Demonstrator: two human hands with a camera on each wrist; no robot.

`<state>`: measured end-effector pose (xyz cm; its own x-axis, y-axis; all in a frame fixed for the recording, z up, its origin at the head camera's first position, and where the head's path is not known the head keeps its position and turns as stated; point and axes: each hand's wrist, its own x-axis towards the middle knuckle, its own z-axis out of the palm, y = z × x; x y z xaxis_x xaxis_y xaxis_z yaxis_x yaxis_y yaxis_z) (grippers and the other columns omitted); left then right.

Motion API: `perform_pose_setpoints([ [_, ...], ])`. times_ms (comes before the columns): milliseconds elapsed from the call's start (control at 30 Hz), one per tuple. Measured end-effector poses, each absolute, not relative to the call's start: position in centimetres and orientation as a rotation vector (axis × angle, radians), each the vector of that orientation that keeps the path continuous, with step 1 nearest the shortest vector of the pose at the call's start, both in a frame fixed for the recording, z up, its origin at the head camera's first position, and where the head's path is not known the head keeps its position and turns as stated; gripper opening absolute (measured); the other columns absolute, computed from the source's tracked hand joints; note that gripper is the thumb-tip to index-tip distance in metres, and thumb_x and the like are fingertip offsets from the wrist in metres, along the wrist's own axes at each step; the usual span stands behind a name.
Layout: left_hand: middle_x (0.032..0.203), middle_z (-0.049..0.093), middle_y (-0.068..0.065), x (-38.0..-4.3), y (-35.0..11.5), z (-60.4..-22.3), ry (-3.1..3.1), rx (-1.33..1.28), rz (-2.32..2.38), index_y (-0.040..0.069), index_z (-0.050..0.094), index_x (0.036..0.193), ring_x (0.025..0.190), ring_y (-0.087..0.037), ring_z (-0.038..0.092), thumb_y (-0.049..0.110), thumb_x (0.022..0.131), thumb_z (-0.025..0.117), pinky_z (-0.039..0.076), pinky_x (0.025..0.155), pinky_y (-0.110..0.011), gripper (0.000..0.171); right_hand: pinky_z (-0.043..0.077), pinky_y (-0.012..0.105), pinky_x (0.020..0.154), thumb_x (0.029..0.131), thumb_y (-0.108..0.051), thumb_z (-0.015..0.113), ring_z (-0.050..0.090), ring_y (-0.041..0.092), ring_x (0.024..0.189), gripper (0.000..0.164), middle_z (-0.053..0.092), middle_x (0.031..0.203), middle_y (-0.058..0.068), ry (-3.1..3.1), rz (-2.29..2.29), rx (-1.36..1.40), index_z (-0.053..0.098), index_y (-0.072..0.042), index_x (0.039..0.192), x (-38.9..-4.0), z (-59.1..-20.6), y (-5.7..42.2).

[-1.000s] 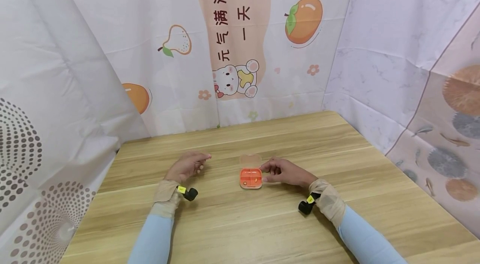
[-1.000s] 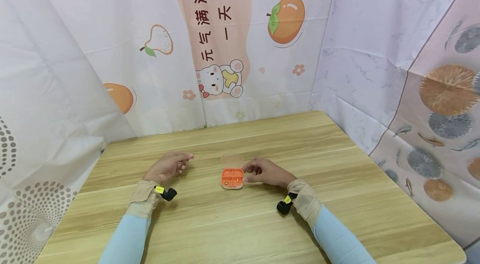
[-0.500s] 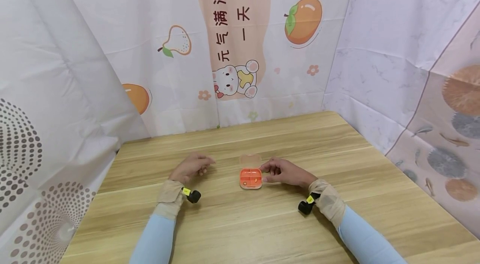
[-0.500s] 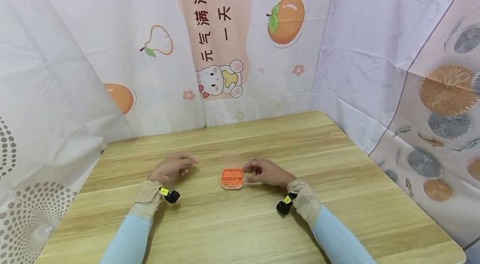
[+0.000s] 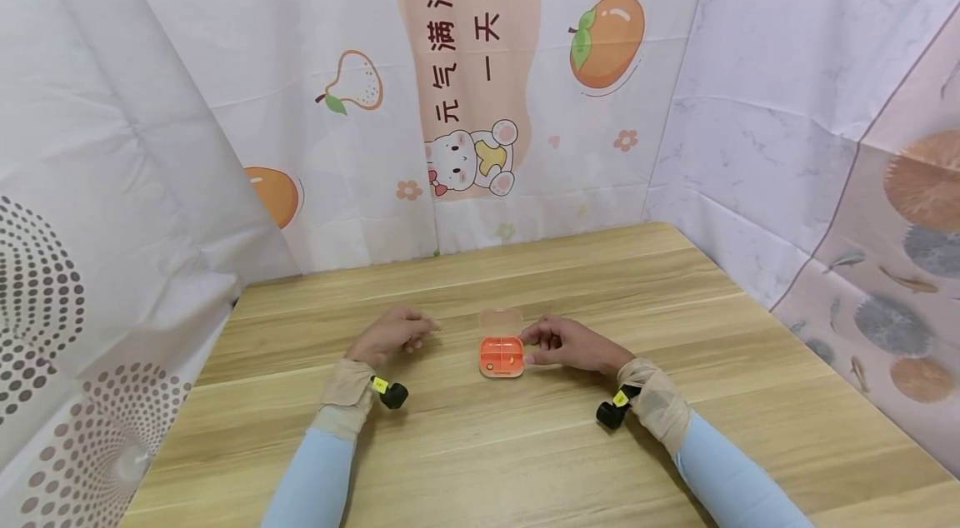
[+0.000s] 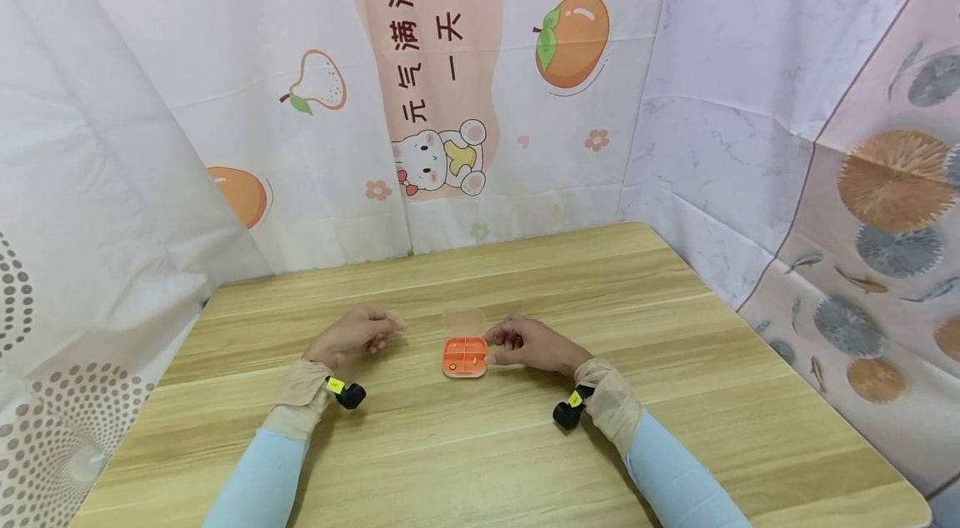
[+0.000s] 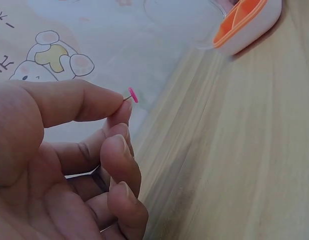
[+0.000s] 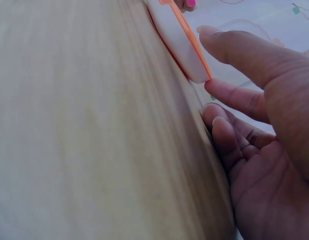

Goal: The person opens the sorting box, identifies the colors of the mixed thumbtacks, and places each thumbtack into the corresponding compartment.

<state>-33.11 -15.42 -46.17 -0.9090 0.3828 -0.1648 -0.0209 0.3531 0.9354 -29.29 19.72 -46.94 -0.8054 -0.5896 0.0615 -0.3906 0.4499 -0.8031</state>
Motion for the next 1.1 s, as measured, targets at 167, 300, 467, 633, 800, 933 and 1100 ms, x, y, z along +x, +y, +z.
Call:
perform_pose_setpoints([
  [167, 0.066, 0.05, -0.003, -32.9, -15.0, -46.0, 2.273, 0.31, 1.562, -0.011, 0.064, 0.102, 0.058, -0.012, 0.043, 0.022, 0.095, 0.065, 0.039, 0.057, -0.026, 0.034, 0.044, 0.034, 0.076, 0.091, -0.023, 0.071, 0.05, 0.027, 0.091, 0.037, 0.056, 0.108, 0.014, 2.47, -1.279, -0.85, 0.064, -0.006, 0.123, -29.2, -46.8, 19.7],
  [300, 0.066, 0.05, -0.002, -32.7, -14.6, -45.8, 2.276, 0.314, 1.541, -0.012, 0.064, 0.099, 0.059, -0.014, 0.042, 0.02, 0.095, 0.063, 0.038, 0.058, -0.026, 0.032, 0.044, 0.034, 0.075, 0.091, -0.023, 0.071, 0.05, 0.026, 0.091, 0.037, 0.056, 0.108, 0.013, 2.474, -1.279, -0.849, 0.064, -0.006, 0.122, -29.3, -46.8, 19.6],
  [467, 0.065, 0.05, -0.002, -32.8, -14.3, -46.1, 2.282, 0.337, 1.517, -0.01, 0.065, 0.098, 0.058, -0.012, 0.042, 0.023, 0.094, 0.065, 0.038, 0.057, -0.026, 0.033, 0.044, 0.034, 0.075, 0.09, -0.022, 0.071, 0.05, 0.026, 0.09, 0.036, 0.056, 0.107, 0.013, 2.48, -1.289, -0.846, 0.065, -0.006, 0.122, -29.3, -46.8, 19.6],
  [633, 0.066, 0.051, -0.002, -32.7, -13.9, -46.1, 2.274, 0.353, 1.509, -0.007, 0.068, 0.101, 0.058, -0.011, 0.043, 0.024, 0.093, 0.066, 0.038, 0.057, -0.025, 0.032, 0.044, 0.032, 0.075, 0.09, -0.02, 0.071, 0.05, 0.026, 0.09, 0.035, 0.056, 0.107, 0.013, 2.49, -1.292, -0.851, 0.065, -0.005, 0.12, -29.3, -47.0, 19.6],
  [800, 0.066, 0.05, -0.001, -32.4, -13.4, -46.0, 2.281, 0.359, 1.493, -0.007, 0.068, 0.101, 0.059, -0.011, 0.044, 0.024, 0.093, 0.067, 0.039, 0.056, -0.024, 0.032, 0.044, 0.032, 0.075, 0.09, -0.021, 0.071, 0.05, 0.025, 0.09, 0.035, 0.056, 0.107, 0.012, 2.491, -1.289, -0.854, 0.065, -0.006, 0.121, -29.3, -47.1, 19.6],
  [933, 0.065, 0.049, -0.001, -32.2, -12.9, -45.9, 2.295, 0.381, 1.478, -0.008, 0.068, 0.099, 0.058, -0.011, 0.043, 0.024, 0.094, 0.066, 0.038, 0.056, -0.024, 0.032, 0.044, 0.032, 0.075, 0.09, -0.022, 0.071, 0.05, 0.025, 0.09, 0.036, 0.056, 0.106, 0.012, 2.485, -1.289, -0.859, 0.064, -0.005, 0.121, -29.2, -46.9, 19.6],
  [1100, 0.066, 0.049, -0.001, -31.9, -12.3, -45.8, 2.303, 0.41, 1.46, -0.008, 0.068, 0.099, 0.059, -0.011, 0.044, 0.023, 0.095, 0.064, 0.039, 0.057, -0.026, 0.031, 0.044, 0.032, 0.075, 0.09, -0.023, 0.071, 0.05, 0.026, 0.09, 0.037, 0.056, 0.108, 0.012, 2.485, -1.262, -0.862, 0.064, -0.005, 0.122, -29.4, -46.9, 19.7],
])
